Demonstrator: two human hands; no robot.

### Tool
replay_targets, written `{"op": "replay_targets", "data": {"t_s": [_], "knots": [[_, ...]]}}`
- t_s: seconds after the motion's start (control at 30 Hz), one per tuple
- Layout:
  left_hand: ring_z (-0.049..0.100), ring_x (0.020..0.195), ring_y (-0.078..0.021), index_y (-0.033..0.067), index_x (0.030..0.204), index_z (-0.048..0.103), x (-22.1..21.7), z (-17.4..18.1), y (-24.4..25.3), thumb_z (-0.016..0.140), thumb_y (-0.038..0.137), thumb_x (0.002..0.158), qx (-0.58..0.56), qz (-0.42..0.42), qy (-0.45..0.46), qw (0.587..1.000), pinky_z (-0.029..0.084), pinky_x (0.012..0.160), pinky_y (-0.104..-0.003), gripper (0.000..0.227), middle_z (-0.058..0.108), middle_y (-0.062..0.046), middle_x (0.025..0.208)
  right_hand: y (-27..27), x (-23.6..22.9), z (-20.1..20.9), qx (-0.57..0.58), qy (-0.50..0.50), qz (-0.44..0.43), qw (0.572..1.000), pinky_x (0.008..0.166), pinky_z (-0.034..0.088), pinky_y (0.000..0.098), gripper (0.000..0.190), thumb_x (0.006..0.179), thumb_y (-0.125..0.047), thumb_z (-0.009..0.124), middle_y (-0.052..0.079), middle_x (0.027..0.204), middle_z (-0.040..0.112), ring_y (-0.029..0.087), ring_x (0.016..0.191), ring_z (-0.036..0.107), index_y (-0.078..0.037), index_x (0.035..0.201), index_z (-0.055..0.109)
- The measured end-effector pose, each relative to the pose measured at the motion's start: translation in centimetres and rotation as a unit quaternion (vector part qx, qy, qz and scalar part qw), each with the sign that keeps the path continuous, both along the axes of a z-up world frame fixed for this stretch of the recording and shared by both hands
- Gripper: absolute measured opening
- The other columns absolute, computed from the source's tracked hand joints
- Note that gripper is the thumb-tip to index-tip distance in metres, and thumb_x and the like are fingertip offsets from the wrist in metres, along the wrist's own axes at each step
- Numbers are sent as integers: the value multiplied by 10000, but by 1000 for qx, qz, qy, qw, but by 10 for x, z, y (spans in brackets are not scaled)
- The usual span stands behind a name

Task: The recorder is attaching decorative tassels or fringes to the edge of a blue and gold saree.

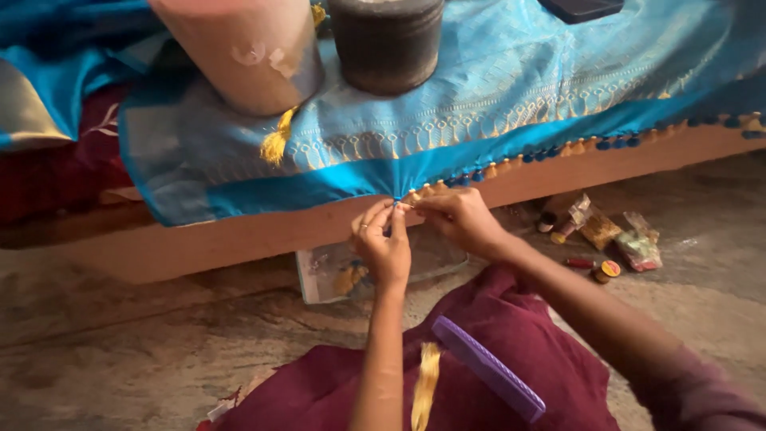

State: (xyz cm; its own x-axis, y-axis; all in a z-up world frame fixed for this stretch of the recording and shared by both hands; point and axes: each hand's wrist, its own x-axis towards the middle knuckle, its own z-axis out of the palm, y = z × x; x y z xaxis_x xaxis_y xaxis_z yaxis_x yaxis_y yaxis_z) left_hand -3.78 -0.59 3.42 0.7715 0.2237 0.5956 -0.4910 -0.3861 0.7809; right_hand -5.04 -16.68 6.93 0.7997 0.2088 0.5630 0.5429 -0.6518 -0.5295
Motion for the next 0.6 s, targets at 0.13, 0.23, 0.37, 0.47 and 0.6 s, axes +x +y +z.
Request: {"op": "replay_targets", "data": {"t_s": [0.13, 0.23, 0.37, 0.47, 0.6], "knots": [[618, 1074, -218, 103, 912, 809, 4, -13, 1, 731, 204, 909, 58, 26, -5, 998, 442, 987, -399, 128, 779, -6, 1039, 4, -9, 44, -102, -70, 51, 991, 786, 571, 400, 233, 825, -8, 701, 159, 1017, 725, 329, 918, 712, 2, 1054, 743], [582, 1117, -250, 84, 957, 793, -1, -13, -2, 716, 222, 951, 73, 35, -24, 996, 389, 1013, -435, 158, 762, -17, 1083, 21, 19, 75, -203, -127, 135, 961, 772, 554, 406, 277, 737, -30, 708, 150, 980, 672, 333, 908, 674, 20, 1009, 723], [514, 1161, -311, 67, 993, 794, -8, -7, -12, 679, 225, 958, 83, 108, -39, 990, 361, 1026, -459, 198, 715, -75, 1136, 40, 88, 67, -352, -86, 244, 900, 758, 530, 408, 160, 785, -176, 753, 116, 851, 638, 304, 857, 644, -57, 730, 661], [517, 1157, -307, 66, 993, 800, -11, 0, -12, 671, 230, 965, 104, 136, -70, 983, 350, 1031, -467, 210, 740, -59, 1125, 42, 111, 57, -418, -42, 239, 875, 758, 539, 402, 166, 832, -182, 736, 107, 837, 657, 279, 830, 658, -62, 735, 674], [522, 1176, -298, 57, 1038, 795, -6, -9, -7, 655, 209, 979, 87, 95, -74, 989, 356, 1060, -458, 215, 744, -49, 1152, 42, 49, 92, -193, -216, 227, 930, 737, 551, 412, 160, 714, -82, 701, 142, 870, 669, 330, 845, 670, -8, 856, 691]]}}
